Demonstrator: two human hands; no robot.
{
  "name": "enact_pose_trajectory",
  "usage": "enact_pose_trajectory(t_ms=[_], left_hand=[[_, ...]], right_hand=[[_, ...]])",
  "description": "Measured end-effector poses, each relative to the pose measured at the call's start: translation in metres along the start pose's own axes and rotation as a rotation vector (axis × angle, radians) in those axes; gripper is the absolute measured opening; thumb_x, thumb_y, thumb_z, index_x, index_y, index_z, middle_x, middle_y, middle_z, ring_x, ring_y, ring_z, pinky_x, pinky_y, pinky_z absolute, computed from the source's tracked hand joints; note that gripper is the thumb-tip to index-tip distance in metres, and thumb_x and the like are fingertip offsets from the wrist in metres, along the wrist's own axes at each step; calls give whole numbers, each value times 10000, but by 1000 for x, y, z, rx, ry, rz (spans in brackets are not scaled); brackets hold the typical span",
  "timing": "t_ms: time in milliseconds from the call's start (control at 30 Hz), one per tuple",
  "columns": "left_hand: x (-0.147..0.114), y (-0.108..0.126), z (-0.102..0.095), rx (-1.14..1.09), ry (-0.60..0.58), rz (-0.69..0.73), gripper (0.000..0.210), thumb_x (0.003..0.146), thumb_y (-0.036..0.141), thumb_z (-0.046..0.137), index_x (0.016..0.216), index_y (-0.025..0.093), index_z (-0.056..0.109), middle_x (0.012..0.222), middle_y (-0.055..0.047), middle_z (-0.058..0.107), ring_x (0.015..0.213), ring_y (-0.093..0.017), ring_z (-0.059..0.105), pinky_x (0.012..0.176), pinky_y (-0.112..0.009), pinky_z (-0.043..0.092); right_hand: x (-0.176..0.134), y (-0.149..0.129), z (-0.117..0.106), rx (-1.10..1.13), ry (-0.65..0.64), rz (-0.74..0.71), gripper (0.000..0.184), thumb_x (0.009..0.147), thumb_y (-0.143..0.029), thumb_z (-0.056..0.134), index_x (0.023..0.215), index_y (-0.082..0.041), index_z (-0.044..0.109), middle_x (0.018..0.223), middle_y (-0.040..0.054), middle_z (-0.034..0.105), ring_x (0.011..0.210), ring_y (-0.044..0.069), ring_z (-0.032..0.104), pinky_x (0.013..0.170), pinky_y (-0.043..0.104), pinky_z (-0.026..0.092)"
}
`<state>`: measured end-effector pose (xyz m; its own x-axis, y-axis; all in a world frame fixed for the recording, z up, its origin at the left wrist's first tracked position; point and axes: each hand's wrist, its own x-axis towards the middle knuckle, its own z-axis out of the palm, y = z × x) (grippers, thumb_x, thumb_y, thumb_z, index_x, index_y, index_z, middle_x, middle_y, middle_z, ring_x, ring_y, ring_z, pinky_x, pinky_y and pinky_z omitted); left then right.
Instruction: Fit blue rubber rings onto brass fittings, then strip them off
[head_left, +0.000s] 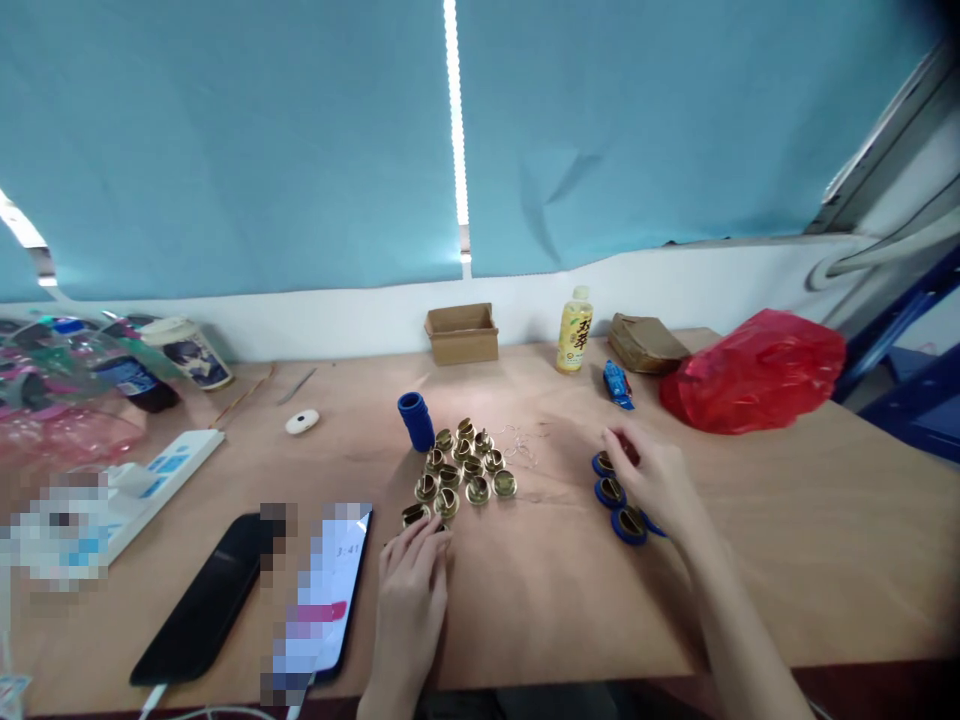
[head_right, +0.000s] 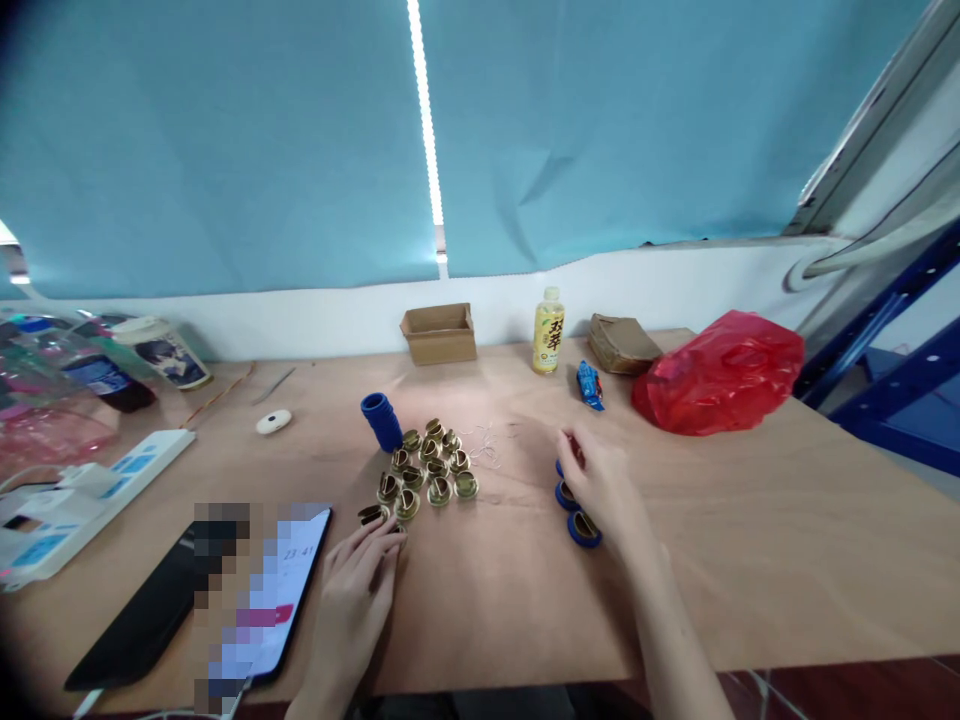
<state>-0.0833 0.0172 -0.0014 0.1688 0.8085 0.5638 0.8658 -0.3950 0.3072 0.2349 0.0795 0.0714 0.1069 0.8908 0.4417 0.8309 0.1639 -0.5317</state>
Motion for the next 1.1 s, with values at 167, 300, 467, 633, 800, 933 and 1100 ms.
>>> enact_pose_trajectory(t_ms=[167, 300, 467, 633, 800, 933, 1100], left_hand=[[-1, -1, 3, 26, 12, 11, 189, 901, 133, 509, 990, 223, 650, 1239, -93, 676, 1188, -302, 576, 936, -501, 469], [-2, 12, 4, -38, 118, -10, 215, 879, 133, 544, 1048, 223, 643, 1304, -105, 626, 1248, -292, 535, 1010, -503, 442], [7, 45, -1, -360, 4, -63, 227, 888, 126, 505, 1000, 243, 663, 1089, -60, 710, 1069, -226, 649, 954, -395, 513], [37, 69, 0, -828, -419, -308, 311, 888, 298, 587, 1187, 217, 606, 1044, -85, 727, 961, -229, 689, 860, -357, 555], [84, 73, 25, -1302, -528, -698, 414, 868, 471, 607, 1152, 171, 618, 1106, -118, 699, 962, -227, 690, 849, -368, 565], [115, 68, 39, -1629, -301, -693, 413, 798, 456, 707, 1073, 152, 659, 1164, -124, 682, 1091, -257, 648, 972, -408, 509], [122, 56, 48, -1793, -261, -651, 401, 769, 345, 756, 1109, 152, 667, 1208, -129, 673, 1193, -272, 595, 1051, -418, 442]], right_hand=[[-37, 15, -13, -91, -145, 124, 294, 909, -474, 478, 804, -218, 576, 559, -1, 608, 496, 185, 583, 504, 267, 310], [-67, 18, -7, -299, -186, 185, 257, 875, -454, 526, 755, -230, 560, 525, 2, 603, 466, 210, 589, 467, 269, 234], [-82, 24, 7, -407, -132, 69, 123, 893, -247, 475, 830, -233, 580, 642, 57, 682, 449, 218, 597, 450, 282, 201], [-58, 3, 12, -187, -253, -152, 147, 888, -209, 497, 745, -240, 511, 678, 22, 666, 574, 207, 629, 500, 280, 322], [-13, -43, 19, 31, -219, -347, 173, 953, -256, 461, 802, -232, 541, 751, 29, 658, 673, 192, 625, 588, 283, 424], [11, -66, 33, 90, -137, -561, 171, 973, -222, 432, 968, -208, 602, 937, 90, 678, 845, 212, 640, 732, 322, 496], [10, -58, 56, 123, -98, -643, 237, 936, -199, 487, 1149, -204, 592, 1109, 129, 633, 1001, 245, 613, 838, 391, 523]])
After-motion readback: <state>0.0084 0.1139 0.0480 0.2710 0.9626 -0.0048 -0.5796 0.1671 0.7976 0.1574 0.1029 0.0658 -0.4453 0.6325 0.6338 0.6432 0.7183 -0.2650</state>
